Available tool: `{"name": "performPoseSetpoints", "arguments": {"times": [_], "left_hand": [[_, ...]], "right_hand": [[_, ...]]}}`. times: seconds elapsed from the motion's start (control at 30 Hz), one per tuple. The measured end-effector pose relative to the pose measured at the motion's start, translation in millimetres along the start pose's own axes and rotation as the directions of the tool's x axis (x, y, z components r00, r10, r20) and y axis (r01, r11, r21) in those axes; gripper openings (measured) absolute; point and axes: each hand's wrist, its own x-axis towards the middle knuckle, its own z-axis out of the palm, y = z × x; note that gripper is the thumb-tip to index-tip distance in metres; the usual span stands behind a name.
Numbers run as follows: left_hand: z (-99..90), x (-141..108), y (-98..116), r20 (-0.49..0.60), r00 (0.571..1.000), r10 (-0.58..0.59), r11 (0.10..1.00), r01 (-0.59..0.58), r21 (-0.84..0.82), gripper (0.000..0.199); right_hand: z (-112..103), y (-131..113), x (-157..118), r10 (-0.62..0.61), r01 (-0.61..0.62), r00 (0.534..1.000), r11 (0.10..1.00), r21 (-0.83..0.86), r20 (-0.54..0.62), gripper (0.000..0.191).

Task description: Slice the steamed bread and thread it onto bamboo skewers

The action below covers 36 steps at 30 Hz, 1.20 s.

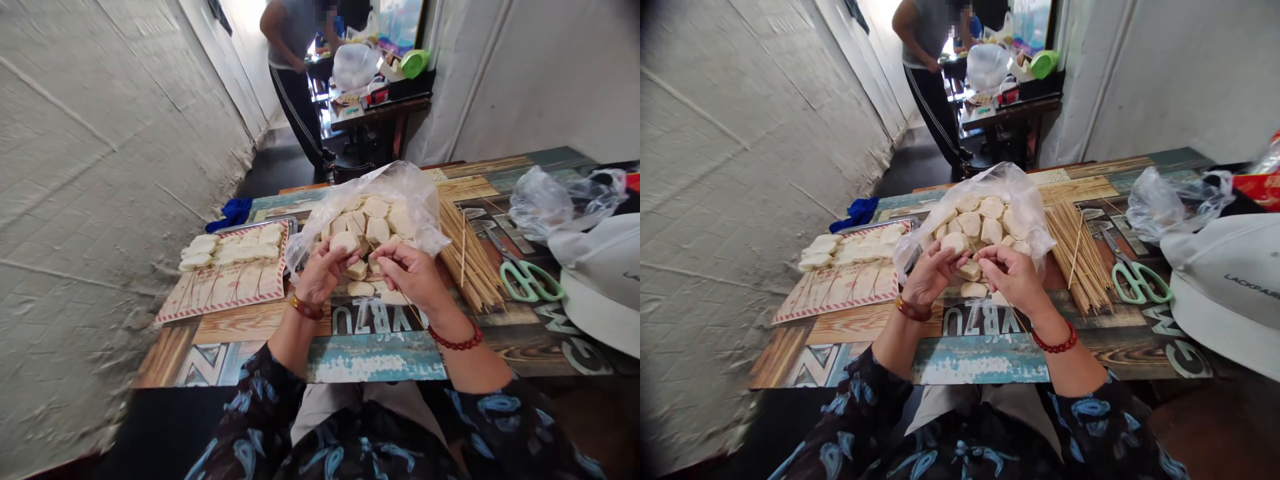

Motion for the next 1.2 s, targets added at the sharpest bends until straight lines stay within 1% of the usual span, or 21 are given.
{"name": "performPoseSetpoints", "arguments": {"times": [0.1, 0.23, 0.3, 0.4, 0.53, 0.7, 0.83, 1.1, 1.2], "left_hand": [[-3.9, -0.7, 3.8, -0.04, 0.999, -0.001, 0.997, -0.002, -0.073, 0.028], [-10.2, 0.2, 11.0, -0.148, 0.988, 0.029, 0.99, -0.05, -0.135, 0.024], [-12.8, 0.9, 13.7, -0.203, 0.978, 0.041, 0.984, -0.075, -0.16, 0.019], [-14.9, 1.3, 15.8, -0.248, 0.968, 0.029, 0.977, -0.08, -0.196, 0.013], [-13.8, -0.3, 16.4, -0.231, 0.973, 0.008, 0.979, -0.054, -0.194, 0.015], [-10.9, -1.9, 16.4, -0.222, 0.975, -0.003, 0.981, -0.041, -0.192, 0.016], [-10.3, -2.4, 16.4, -0.216, 0.976, 0.012, 0.98, -0.054, -0.193, 0.015], [-10.6, -2.4, 16.4, -0.215, 0.976, 0.017, 0.984, -0.055, -0.172, 0.016], [-10.9, -2.1, 16.2, -0.209, 0.978, 0.026, 0.984, -0.061, -0.167, 0.014]], "right_hand": [[4.0, 3.0, -5.2, 0.01, -0.009, 0.999, 0.999, -0.038, 0.039, 0.018], [10.1, 8.4, -13.3, 0.035, -0.021, 0.994, 0.991, -0.134, 0.104, 0.02], [13.2, 9.5, -16.1, 0.019, 0.009, 0.992, 0.974, -0.225, 0.122, 0.02], [17.5, 9.7, -17.5, -0.058, 0.099, 0.991, 0.926, -0.363, 0.123, 0.024], [20.3, 10.1, -17.4, -0.146, 0.186, 0.982, 0.856, -0.483, 0.119, 0.028], [20.4, 9.3, -18.7, -0.171, 0.214, 0.977, 0.81, -0.546, 0.13, 0.033], [20.6, 8.0, -19.3, -0.178, 0.232, 0.973, 0.802, -0.551, 0.15, 0.034], [20.7, 8.5, -19.3, -0.177, 0.232, 0.973, 0.8, -0.554, 0.15, 0.033], [20.9, 9.2, -19.0, -0.173, 0.225, 0.974, 0.802, -0.553, 0.145, 0.033]]}}
